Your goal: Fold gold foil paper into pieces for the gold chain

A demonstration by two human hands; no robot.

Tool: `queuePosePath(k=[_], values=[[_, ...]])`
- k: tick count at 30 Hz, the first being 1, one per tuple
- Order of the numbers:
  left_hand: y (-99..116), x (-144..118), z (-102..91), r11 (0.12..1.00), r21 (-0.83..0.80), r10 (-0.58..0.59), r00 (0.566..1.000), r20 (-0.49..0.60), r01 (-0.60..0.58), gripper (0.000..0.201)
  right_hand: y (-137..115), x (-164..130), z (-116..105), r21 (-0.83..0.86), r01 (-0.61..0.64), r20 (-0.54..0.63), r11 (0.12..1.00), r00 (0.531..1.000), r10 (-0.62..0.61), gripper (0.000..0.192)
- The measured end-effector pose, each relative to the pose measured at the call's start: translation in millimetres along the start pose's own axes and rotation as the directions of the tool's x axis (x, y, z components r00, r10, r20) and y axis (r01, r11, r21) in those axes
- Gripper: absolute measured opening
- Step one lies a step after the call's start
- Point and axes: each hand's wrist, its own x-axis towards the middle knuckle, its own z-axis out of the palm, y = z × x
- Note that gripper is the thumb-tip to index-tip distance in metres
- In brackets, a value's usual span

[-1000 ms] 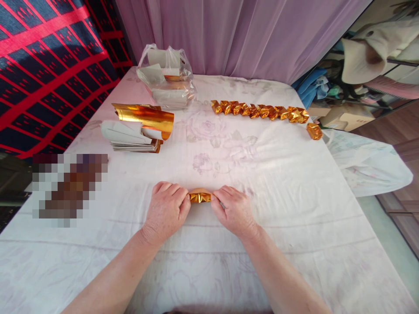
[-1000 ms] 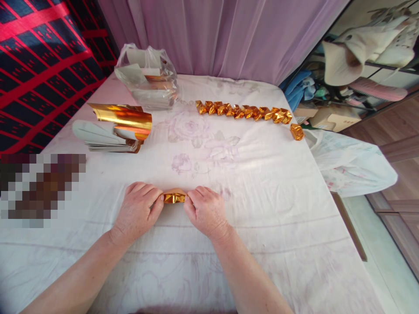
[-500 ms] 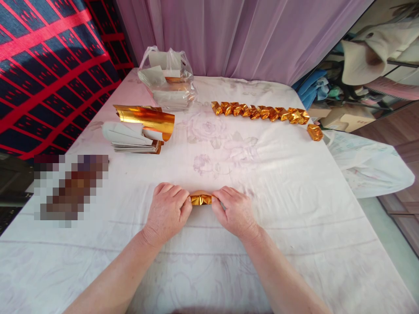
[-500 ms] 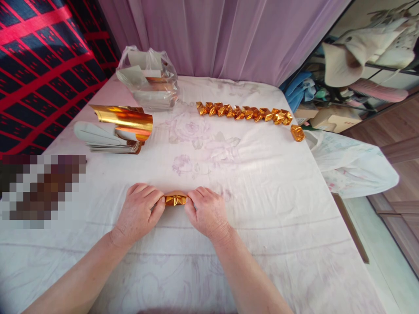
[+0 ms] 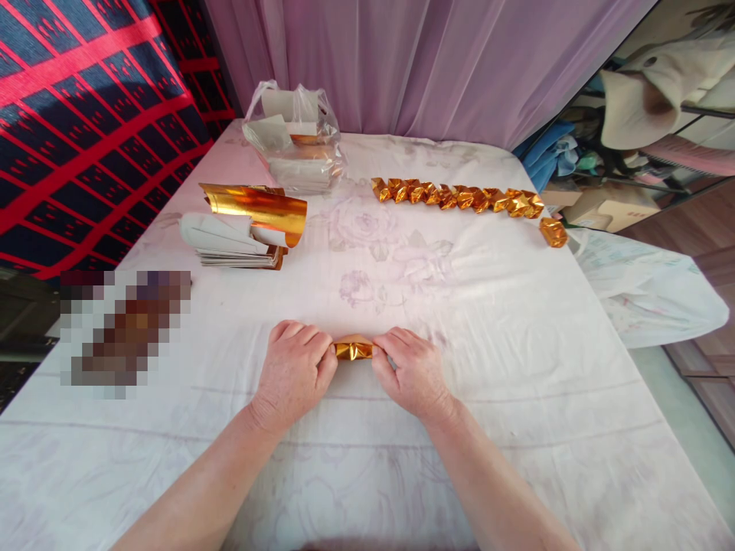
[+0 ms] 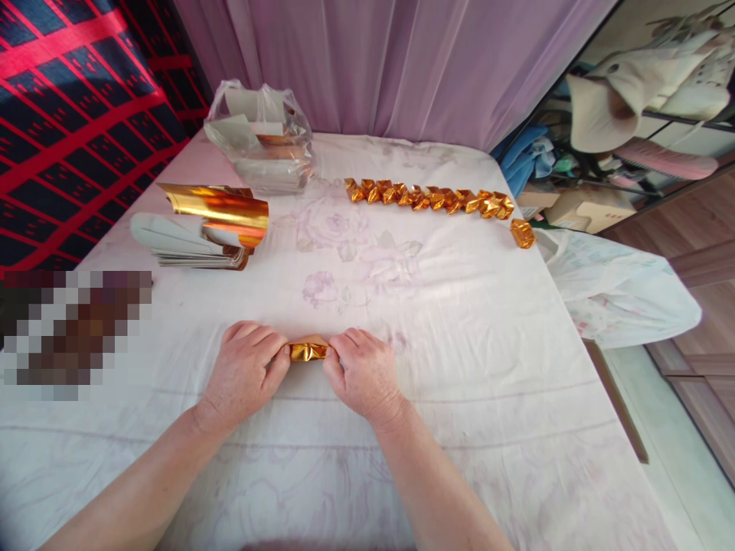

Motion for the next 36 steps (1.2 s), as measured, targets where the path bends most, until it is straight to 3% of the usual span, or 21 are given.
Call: queuePosePath(k=[19, 30, 36], values=[[-2.3, 3.5, -3.2, 0.974, -0.225, 0.002, 0.999, 0.05, 0.01, 0.029, 1.2, -1.1, 3.9, -0.027, -0.028, 0.001, 0.999, 1.0, 0.028, 0.023], [-2.1, 4.5, -3.3, 0.976, -0.219, 0.02, 0.998, 0.053, -0.008, 0.031, 1.0, -0.8, 2.3, 0.022, -0.024, -0.024, 0.999, 0.999, 0.025, 0.025], [1.2, 1.4, -1.6, 0.979, -0.202, -0.032, 0.998, 0.05, 0.041, 0.021, 0.3, 0.7, 1.2, 0.005, -0.035, -0.038, 0.999, 0.999, 0.035, 0.025]])
